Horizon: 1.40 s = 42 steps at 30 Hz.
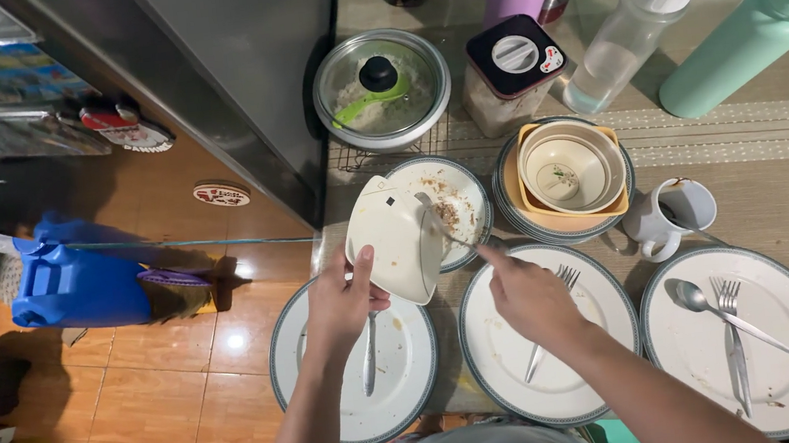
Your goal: Clear dirty dishes and scrape leftovers into a bowl from a dining table.
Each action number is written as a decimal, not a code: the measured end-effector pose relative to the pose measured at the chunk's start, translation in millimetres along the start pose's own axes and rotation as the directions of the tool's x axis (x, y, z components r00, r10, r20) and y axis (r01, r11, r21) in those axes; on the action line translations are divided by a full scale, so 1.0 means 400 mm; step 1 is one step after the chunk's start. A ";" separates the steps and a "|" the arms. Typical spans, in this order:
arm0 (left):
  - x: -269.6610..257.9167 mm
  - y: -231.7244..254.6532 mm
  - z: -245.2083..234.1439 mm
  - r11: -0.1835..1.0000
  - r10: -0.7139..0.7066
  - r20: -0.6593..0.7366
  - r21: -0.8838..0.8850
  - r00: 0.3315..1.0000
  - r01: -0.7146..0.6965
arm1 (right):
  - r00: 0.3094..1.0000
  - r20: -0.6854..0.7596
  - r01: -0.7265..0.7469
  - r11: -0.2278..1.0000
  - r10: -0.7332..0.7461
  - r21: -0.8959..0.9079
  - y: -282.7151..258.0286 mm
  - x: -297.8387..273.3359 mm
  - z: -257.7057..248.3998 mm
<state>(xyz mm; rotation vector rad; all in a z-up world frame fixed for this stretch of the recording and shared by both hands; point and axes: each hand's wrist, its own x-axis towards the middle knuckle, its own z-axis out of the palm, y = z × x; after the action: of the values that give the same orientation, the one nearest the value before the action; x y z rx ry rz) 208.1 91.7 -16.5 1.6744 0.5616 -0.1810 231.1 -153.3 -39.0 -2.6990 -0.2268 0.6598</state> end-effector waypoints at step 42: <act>-0.044 0.021 -0.026 0.959 0.192 -0.082 0.228 0.978 -0.169 | 0.999 -0.015 0.040 0.999 -0.041 -0.021 -0.030 -0.008 -0.096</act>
<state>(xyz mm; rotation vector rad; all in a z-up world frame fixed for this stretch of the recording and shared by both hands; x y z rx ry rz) 194.7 96.5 0.3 1.9491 0.4749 -0.0231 245.5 -154.3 -1.5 -2.7104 -0.2852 0.6279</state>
